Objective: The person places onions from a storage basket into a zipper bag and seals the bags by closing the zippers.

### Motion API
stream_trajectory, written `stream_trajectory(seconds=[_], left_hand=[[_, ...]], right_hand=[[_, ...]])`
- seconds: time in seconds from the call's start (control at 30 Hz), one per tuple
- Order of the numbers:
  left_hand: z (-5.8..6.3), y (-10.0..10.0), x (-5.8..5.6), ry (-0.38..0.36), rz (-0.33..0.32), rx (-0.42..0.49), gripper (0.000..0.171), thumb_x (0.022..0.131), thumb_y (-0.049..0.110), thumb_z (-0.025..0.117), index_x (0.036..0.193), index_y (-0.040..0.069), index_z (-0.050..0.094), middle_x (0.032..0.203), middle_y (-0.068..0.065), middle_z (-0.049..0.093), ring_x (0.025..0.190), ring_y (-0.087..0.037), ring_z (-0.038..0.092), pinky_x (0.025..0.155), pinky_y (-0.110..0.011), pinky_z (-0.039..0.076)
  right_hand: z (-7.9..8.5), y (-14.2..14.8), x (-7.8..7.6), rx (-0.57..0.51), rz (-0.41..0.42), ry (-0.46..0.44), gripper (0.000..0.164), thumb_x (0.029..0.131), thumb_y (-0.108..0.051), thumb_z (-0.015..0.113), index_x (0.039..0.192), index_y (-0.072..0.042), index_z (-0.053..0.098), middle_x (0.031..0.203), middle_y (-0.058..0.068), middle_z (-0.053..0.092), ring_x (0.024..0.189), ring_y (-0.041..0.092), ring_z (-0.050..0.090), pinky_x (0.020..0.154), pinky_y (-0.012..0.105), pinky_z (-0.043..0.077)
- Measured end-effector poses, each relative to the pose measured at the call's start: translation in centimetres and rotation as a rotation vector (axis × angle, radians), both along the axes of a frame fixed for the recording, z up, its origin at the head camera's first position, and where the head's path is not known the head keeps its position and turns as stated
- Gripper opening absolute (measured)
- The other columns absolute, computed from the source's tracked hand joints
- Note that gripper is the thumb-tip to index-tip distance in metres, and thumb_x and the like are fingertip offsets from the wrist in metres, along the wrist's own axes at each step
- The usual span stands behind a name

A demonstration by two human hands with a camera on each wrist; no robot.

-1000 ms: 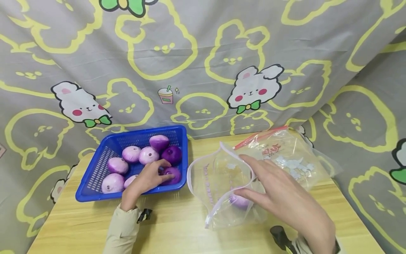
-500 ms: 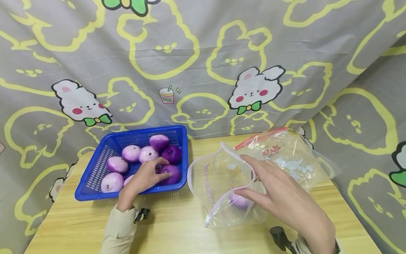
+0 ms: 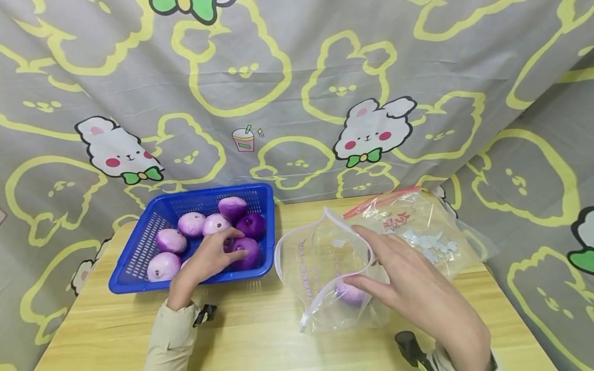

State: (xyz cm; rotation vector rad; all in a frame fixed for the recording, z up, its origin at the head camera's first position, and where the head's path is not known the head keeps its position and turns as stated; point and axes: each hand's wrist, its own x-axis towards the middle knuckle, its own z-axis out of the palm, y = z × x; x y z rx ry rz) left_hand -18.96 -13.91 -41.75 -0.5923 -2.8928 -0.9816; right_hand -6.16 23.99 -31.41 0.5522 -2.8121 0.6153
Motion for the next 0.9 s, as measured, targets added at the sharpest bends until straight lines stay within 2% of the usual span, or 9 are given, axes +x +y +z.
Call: stream_trajectory(seconds=[0.4,0.6,0.9], left_hand=[[0.4,-0.1,0.1,0.035,0.005,0.023,0.041,0.082,0.02,0.083,0.116,0.002,0.067,0.107,-0.01,0.07,0.094,-0.024,0.064,0.085,-0.043,0.052],[1.2,0.2,0.5,0.065,0.021,0.032,0.043,0.082,0.022,0.083,0.118,0.004,0.066,0.107,-0.01,0.07,0.094,-0.024,0.063,0.085,-0.042,0.052],[2.7,0.5,1.2,0.151,0.035,0.044,0.043,0.082,0.021,0.083,0.117,0.004,0.066,0.114,-0.011,0.069,0.106,-0.028,0.062,0.094,-0.045,0.05]], right_hand=[[0.1,-0.1,0.0,0.004,-0.006,-0.028,0.074,0.084,-0.052,0.074,0.148,-0.032,0.042,0.089,-0.015,0.053,0.083,0.005,0.051,0.072,0.034,0.045],[0.0,-0.1,-0.1,0.006,-0.005,-0.019,0.075,0.084,-0.052,0.075,0.148,-0.033,0.042,0.088,-0.016,0.053,0.082,0.005,0.051,0.072,0.034,0.044],[-0.2,-0.2,-0.1,0.008,0.007,0.038,0.076,0.082,-0.048,0.079,0.147,-0.031,0.044,0.086,-0.017,0.052,0.08,0.003,0.05,0.072,0.032,0.044]])
